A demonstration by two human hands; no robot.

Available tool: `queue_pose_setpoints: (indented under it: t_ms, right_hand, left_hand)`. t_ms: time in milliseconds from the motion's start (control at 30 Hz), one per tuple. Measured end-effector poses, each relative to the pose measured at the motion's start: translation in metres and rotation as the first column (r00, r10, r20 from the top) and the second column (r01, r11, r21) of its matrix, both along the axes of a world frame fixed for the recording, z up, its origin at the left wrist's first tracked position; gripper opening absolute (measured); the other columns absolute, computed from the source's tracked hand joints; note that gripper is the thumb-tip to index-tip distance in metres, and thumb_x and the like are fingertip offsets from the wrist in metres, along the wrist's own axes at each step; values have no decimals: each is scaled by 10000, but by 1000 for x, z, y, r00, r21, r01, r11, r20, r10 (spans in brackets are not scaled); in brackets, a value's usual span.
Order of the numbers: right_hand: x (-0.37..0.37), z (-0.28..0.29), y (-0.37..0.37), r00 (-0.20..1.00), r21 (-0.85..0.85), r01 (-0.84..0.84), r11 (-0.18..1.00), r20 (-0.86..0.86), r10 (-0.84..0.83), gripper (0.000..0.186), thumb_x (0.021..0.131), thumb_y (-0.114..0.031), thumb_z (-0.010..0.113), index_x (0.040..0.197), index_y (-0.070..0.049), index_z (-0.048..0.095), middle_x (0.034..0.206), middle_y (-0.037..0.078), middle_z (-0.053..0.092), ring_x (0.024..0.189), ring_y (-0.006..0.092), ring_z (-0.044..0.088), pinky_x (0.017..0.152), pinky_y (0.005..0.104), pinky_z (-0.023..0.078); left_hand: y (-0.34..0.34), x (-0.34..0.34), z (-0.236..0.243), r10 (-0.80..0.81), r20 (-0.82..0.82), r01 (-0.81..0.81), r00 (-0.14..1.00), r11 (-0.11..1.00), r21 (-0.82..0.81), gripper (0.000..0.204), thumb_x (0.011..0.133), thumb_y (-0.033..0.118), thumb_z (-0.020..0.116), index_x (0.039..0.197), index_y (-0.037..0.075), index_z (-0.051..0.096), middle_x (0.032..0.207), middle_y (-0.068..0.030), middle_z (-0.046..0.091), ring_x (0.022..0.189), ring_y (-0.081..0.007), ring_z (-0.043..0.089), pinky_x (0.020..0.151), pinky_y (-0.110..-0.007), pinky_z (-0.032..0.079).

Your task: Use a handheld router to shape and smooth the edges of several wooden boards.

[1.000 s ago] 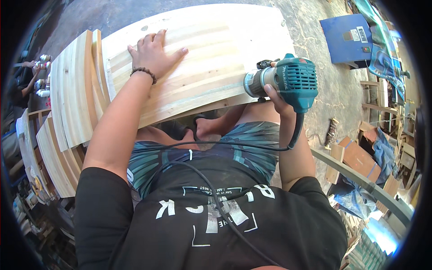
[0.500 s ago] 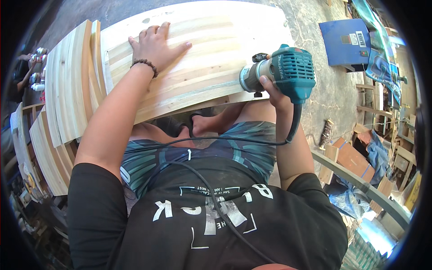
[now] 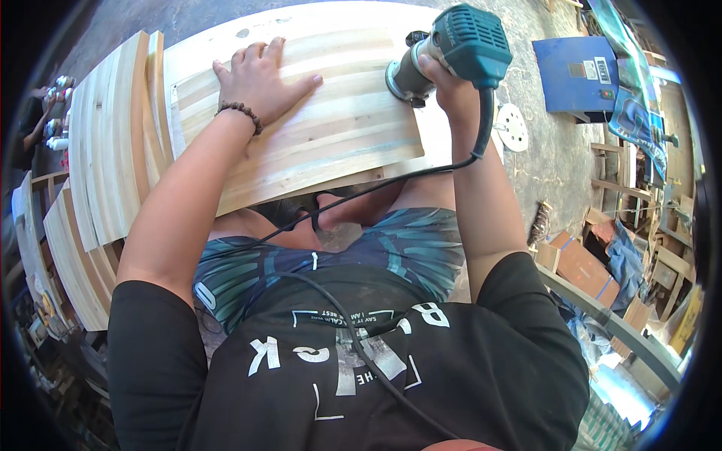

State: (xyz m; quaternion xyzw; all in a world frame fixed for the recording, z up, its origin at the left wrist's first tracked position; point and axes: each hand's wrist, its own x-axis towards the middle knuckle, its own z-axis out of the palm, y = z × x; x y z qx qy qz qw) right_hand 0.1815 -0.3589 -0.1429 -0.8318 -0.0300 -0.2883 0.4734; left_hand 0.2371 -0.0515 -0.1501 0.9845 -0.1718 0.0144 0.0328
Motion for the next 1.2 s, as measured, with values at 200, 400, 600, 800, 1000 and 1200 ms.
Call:
queue_pose_setpoints:
  t_ms: [200,400,600,800,1000,1200]
  right_hand:
    - [36,1,0,1000,-54,9,998,29,-8,453,669,-260,904,1037,-60,731,978,80,757,881,229,733,800,370,597]
    - [72,-5,-3,999,-153,-32,988,4,33,272,820,-105,782,1068,-28,699,993,88,720,913,216,695,840,360,559]
    - [98,30,29,990,333,-139,933,31,136,315,740,-12,777,1037,-21,673,927,67,697,820,179,687,725,355,576]
    - [129,41,58,978,-97,78,992,-184,-95,285,744,-147,826,987,-46,715,924,72,746,846,200,726,761,358,583]
    - [120,77,48,985,204,-85,975,-131,113,253,783,-65,785,1019,-22,706,933,72,741,841,176,722,734,329,583]
    - [98,57,27,986,174,45,984,-163,-16,266,776,-68,798,1019,-25,699,934,64,735,838,167,715,737,331,582]
  left_hand:
    - [0,-2,2,1,-25,-1,1000,1000,1,967,795,777,629,1517,151,481,1459,-135,550,1395,-324,464,1137,-725,215]
    - [1,-1,4,-10,-46,10,999,1000,5,989,783,787,639,1520,148,469,1456,-145,545,1392,-328,463,1132,-737,213]
    - [1,-2,8,-12,-42,12,999,1000,-5,992,775,779,653,1515,146,468,1455,-156,537,1399,-333,452,1132,-744,214]
    - [-1,-4,6,1,-47,-2,999,999,-32,970,780,769,654,1501,145,481,1437,-151,547,1390,-328,459,1137,-738,209]
    - [0,-3,4,8,-38,-9,999,1000,-22,948,806,759,638,1502,134,485,1436,-136,554,1392,-310,458,1143,-721,213]
    - [0,-4,3,2,-22,-3,1000,1000,-26,952,814,766,625,1510,132,485,1435,-144,556,1395,-314,459,1150,-708,218]
